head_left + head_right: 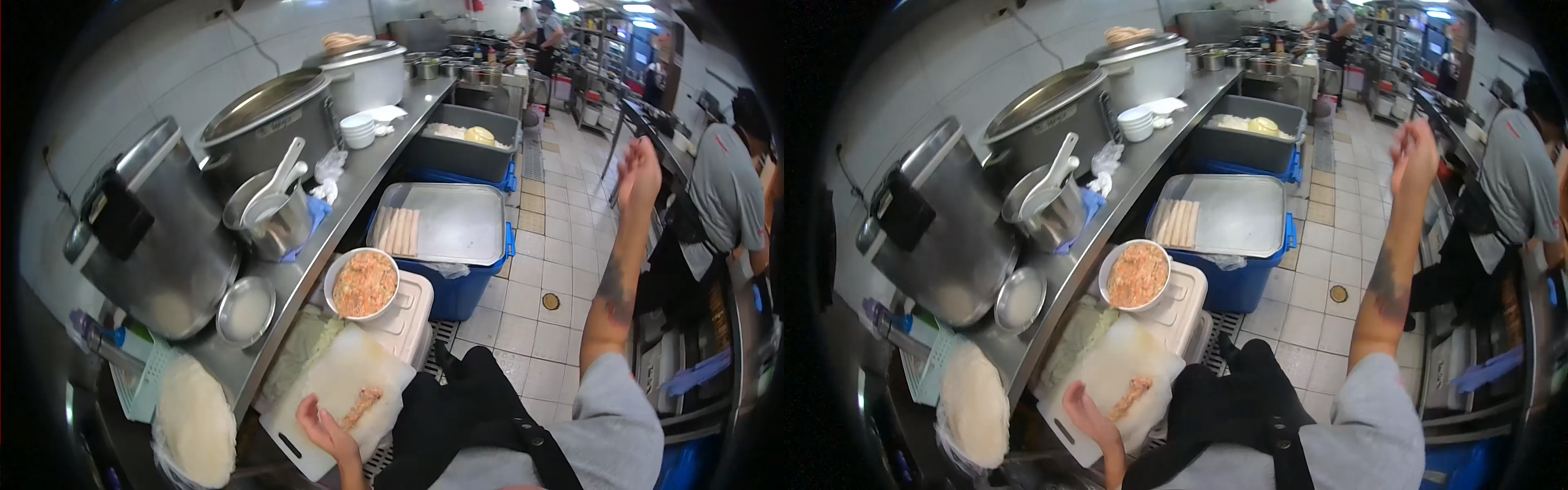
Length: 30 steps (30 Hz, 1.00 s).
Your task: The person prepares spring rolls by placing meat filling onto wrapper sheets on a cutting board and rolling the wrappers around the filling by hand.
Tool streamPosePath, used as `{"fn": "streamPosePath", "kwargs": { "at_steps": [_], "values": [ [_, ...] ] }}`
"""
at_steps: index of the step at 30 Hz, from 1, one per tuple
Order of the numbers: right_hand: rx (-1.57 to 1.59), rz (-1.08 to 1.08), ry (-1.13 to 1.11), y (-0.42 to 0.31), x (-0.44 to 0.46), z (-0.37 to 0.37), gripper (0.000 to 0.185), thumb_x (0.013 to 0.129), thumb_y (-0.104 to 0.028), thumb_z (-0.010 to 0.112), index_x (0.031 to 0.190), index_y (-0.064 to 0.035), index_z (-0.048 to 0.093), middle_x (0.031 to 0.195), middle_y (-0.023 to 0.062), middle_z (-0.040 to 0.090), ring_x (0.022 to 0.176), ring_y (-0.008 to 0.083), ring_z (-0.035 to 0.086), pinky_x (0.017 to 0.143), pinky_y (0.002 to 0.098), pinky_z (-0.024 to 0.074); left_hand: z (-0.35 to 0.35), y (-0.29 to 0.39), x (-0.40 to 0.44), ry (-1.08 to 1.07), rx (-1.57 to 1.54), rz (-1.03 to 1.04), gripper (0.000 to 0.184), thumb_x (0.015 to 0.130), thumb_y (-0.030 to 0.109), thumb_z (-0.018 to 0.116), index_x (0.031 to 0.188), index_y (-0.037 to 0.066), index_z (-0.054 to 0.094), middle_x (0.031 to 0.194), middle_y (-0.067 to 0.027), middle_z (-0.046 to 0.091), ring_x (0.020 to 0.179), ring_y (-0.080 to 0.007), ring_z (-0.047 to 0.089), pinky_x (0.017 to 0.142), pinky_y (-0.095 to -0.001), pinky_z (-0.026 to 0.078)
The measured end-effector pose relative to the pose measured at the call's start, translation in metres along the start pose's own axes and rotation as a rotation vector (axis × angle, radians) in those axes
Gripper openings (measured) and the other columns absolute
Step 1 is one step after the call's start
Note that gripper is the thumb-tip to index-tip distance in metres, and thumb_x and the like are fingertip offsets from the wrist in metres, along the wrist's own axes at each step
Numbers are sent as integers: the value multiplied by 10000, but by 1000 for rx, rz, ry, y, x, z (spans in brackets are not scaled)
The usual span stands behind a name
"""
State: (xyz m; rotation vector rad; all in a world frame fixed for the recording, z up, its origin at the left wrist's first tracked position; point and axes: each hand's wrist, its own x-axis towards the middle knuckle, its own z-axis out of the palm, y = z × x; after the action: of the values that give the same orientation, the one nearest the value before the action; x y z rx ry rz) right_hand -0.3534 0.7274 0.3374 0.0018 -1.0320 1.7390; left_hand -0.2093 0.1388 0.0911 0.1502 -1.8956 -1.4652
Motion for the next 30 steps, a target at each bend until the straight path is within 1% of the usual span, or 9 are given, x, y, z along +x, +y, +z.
{"fn": "streamPosePath", "kwargs": {
  "at_steps": [2,5,8,12,13,14,17,26,30],
  "values": [
    [-363,-21,-285,45,-56,-25,304,948,-257,620,1175,-55,616,886,-48,592,793,58,554,646,229,419,14,23,16,-182,-163,-190,267,968,72,476,1204,-38,539,1134,-134,605,1111,-224,568,1012,-362,416],
    [-784,330,-674,94,-149,-60,371,904,-150,675,1265,-70,636,803,-48,588,699,42,540,572,183,390,38,87,60,-762,-504,-494,231,987,96,486,1181,-6,560,1112,-115,627,1051,-210,611,971,-349,465],
    [-755,490,-424,124,-218,-106,387,879,-131,716,1246,-36,638,825,-3,618,694,67,551,567,212,406,77,165,95,-1302,-1049,-942,233,1000,178,513,1160,25,583,1143,-115,626,1032,-208,621,952,-346,488],
    [-733,653,-405,147,-227,-152,394,898,-138,714,1263,-26,615,820,-8,594,715,70,556,544,209,401,120,295,104,-1956,-637,-274,243,991,211,545,1179,62,581,1035,-48,620,971,-117,591,877,-284,511],
    [-733,675,-455,154,-225,-165,397,902,-138,712,1268,-25,609,826,-10,587,719,70,556,540,206,399,143,315,92,-2017,-680,266,297,989,202,479,1185,3,579,1105,-86,640,920,-171,637,839,-283,507],
    [-730,666,-445,144,-224,-159,395,905,-137,711,1271,-29,608,842,-11,586,731,69,560,540,205,399,148,329,82,-2062,-696,474,295,987,195,483,1190,2,577,1109,-87,640,929,-171,636,846,-285,506],
    [-740,577,-406,104,-220,-114,395,909,-143,706,1278,-41,604,933,-9,594,793,63,565,580,209,419,147,353,61,-2127,-674,721,293,980,172,497,1205,0,574,1121,-89,640,956,-172,633,868,-290,502],
    [-770,623,-371,107,-241,-130,411,903,-161,714,1288,-63,610,937,-26,583,819,69,576,591,184,394,130,343,66,-2099,-697,581,311,961,103,538,1250,-7,565,1155,-94,641,1036,-174,623,933,-305,489],
    [-806,592,-375,116,-246,-131,378,875,-123,726,1236,-60,635,941,4,603,755,77,559,581,214,415,117,329,86,-2003,-812,326,329,952,72,556,1270,-10,561,1170,-97,641,1072,-175,619,962,-312,483]
  ]
}}
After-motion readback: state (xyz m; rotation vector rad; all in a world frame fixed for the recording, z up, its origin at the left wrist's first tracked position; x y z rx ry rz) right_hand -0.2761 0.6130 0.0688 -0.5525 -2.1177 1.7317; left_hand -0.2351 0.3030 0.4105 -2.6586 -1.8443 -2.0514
